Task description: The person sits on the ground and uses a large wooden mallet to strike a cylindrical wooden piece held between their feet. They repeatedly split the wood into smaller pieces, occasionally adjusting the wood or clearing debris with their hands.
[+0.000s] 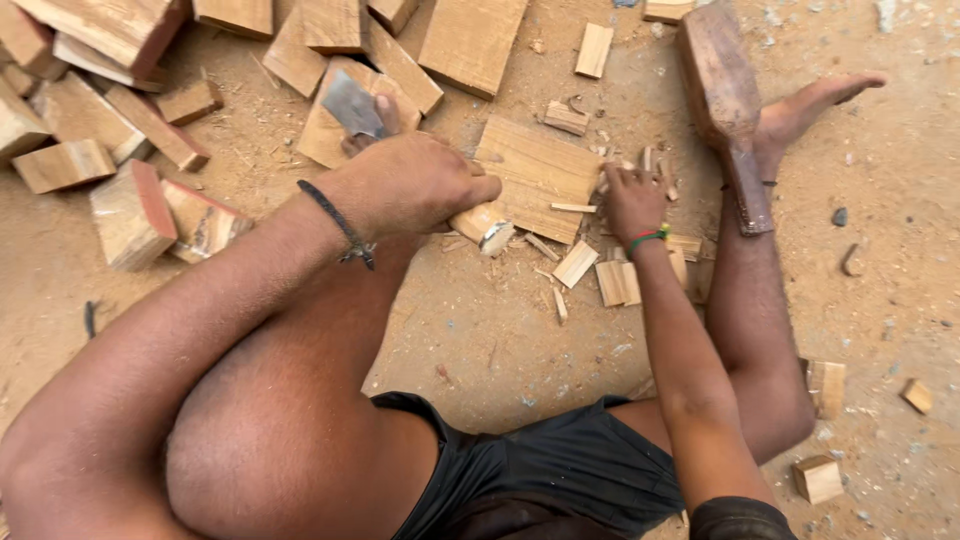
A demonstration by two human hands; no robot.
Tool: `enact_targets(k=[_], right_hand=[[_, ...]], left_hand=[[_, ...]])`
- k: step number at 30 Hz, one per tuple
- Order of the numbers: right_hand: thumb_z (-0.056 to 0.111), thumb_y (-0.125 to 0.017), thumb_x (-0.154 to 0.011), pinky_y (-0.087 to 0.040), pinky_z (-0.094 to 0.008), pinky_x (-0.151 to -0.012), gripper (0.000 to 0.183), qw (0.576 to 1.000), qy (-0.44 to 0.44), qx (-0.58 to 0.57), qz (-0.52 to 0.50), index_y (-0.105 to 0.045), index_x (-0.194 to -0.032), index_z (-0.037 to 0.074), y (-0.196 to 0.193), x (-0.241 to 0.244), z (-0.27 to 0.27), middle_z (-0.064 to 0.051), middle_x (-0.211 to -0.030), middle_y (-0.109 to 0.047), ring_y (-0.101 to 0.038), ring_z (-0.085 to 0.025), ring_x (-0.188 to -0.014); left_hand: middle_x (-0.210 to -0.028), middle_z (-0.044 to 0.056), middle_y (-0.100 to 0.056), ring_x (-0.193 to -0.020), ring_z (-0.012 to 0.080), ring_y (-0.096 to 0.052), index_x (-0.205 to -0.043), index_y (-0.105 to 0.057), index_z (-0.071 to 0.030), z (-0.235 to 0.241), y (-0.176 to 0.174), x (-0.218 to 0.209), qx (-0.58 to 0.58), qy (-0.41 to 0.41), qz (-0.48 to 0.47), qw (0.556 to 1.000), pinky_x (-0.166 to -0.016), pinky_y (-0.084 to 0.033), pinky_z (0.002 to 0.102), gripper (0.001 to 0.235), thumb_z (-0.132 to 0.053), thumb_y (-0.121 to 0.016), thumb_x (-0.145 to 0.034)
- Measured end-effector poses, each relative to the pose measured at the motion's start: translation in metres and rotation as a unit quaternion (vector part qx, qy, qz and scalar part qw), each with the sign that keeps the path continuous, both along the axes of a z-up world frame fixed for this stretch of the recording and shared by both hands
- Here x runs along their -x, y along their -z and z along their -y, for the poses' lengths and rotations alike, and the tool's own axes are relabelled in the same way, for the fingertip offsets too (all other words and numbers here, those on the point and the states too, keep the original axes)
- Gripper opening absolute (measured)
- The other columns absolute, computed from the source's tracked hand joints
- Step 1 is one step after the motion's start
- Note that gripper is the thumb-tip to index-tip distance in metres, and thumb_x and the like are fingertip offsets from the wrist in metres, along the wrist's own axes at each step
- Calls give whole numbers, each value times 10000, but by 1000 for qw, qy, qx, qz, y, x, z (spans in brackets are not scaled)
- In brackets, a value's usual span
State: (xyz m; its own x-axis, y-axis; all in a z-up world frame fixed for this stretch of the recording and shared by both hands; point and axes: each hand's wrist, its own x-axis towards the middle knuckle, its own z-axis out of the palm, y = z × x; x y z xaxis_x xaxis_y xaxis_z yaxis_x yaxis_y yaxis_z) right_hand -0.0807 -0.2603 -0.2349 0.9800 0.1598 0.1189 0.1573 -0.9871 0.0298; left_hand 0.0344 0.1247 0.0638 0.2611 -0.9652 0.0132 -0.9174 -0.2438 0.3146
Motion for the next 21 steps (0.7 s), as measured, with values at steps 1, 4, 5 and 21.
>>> enact_targets(k=[1,4,5,21], right_hand=[[141,-667,-927,-330,-573,-1143,244,999,11,-13,-32,-715,-1155,212,8,11,17,-92,-1171,-721,-650,-312,-1140],[123,-655,-1045,-397,-559,-1077,78,986,108,-6,-129,-724,-1023,152,12,43,60,-110,-1086,-711,-658,-309,-1057],[152,-681,-1006,-396,-549,-1048,53,990,119,-10,-69,-728,-1029,146,4,45,70,-110,-1078,-710,-642,-317,-1060],[405,-749,-951,-375,-506,-932,228,977,137,16,-160,-791,-1016,191,-30,98,-7,-54,-1083,-736,-562,-276,-1094]], left_hand=[[-734,114,-680,-799,314,-739,-933,-552,-79,-1,-5,2,-23,7,-8,1000,-716,-614,449,219,-112,-752,-850],[-724,124,-682,-789,333,-731,-930,-536,-59,3,-14,-1,-62,30,-4,998,-710,-602,472,240,-128,-747,-839],[-746,112,-695,-791,323,-736,-918,-535,-75,5,-16,0,-53,28,15,998,-711,-604,472,208,-110,-734,-871],[-752,129,-703,-737,338,-730,-973,-596,-109,29,-44,-20,-118,11,90,989,-615,-606,471,336,-249,-812,-758]])
